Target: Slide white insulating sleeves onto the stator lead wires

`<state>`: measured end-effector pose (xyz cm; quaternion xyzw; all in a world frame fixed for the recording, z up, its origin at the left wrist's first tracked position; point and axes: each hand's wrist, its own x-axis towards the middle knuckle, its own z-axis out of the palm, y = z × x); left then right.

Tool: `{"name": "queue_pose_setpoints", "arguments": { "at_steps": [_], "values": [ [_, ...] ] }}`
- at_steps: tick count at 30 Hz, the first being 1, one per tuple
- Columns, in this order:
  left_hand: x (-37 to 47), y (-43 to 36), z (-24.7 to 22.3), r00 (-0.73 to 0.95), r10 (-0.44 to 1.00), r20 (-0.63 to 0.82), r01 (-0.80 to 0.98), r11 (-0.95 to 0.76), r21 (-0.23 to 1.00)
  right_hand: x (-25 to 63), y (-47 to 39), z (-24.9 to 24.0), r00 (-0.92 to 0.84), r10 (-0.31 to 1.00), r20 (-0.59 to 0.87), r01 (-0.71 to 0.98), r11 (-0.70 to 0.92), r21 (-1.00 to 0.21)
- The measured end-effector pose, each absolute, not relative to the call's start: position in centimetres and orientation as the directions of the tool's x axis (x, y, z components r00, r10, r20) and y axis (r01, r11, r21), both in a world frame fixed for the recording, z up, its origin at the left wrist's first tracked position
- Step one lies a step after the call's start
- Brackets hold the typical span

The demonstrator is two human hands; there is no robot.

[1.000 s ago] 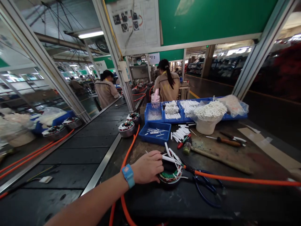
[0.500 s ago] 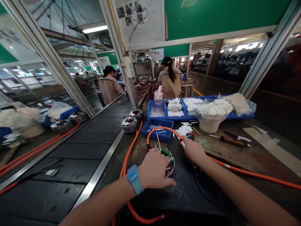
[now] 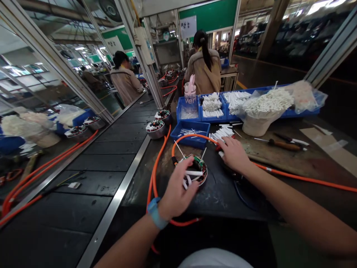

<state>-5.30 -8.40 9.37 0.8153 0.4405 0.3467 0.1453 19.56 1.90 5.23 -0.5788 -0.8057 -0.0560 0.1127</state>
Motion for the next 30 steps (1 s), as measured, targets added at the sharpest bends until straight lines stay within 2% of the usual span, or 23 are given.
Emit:
{"name": "queue_pose_setpoints", "arguments": {
  "at_steps": [2, 6, 8, 10, 12, 17, 22, 25, 28, 30],
  "values": [
    [-8.0, -8.1, 10.4, 0.360, 0.805, 0.472, 0.606, -0.587, 0.538, 20.7, 1.1, 5.4, -0.339, 0.885, 0.319, 0.921, 0.381, -0.077],
    [-11.2, -5.8, 10.7, 0.671, 0.693, 0.264, 0.650, -0.721, 0.240, 21.0, -1.8, 5.5, -0.446, 0.767, 0.461, 0.764, 0.594, -0.250],
    [-11.1, -4.5, 10.2, 0.756, 0.628, 0.185, 0.603, -0.778, 0.176, 19.8, -3.7, 5.6, -0.508, 0.703, 0.498, 0.660, 0.689, -0.299],
    [-10.0, -3.8, 9.6, 0.776, 0.609, 0.163, 0.574, -0.790, 0.215, 18.3, -5.4, 5.8, -0.563, 0.646, 0.516, 0.580, 0.753, -0.311],
    [-8.8, -3.9, 9.0, 0.733, 0.659, 0.172, 0.599, -0.744, 0.296, 16.9, -6.6, 5.9, -0.594, 0.632, 0.498, 0.552, 0.770, -0.319],
    [-6.7, -6.2, 8.4, 0.534, 0.813, 0.231, 0.692, -0.578, 0.432, 15.5, -7.1, 5.6, -0.541, 0.735, 0.408, 0.630, 0.676, -0.383],
    [-5.8, -7.3, 8.0, 0.429, 0.865, 0.261, 0.729, -0.502, 0.465, 15.3, -7.4, 5.8, -0.549, 0.754, 0.359, 0.693, 0.652, -0.309],
    [-5.2, -7.4, 7.9, 0.386, 0.886, 0.257, 0.752, -0.464, 0.468, 15.2, -7.2, 6.3, -0.526, 0.798, 0.294, 0.645, 0.600, -0.473],
    [-4.9, -7.6, 8.1, 0.370, 0.893, 0.255, 0.753, -0.449, 0.481, 15.2, -6.7, 6.8, -0.485, 0.859, 0.167, 0.568, 0.454, -0.686],
    [-4.8, -7.7, 8.2, 0.358, 0.898, 0.256, 0.748, -0.440, 0.497, 15.4, -6.5, 6.9, -0.460, 0.884, 0.085, 0.533, 0.352, -0.770]
  ]
}}
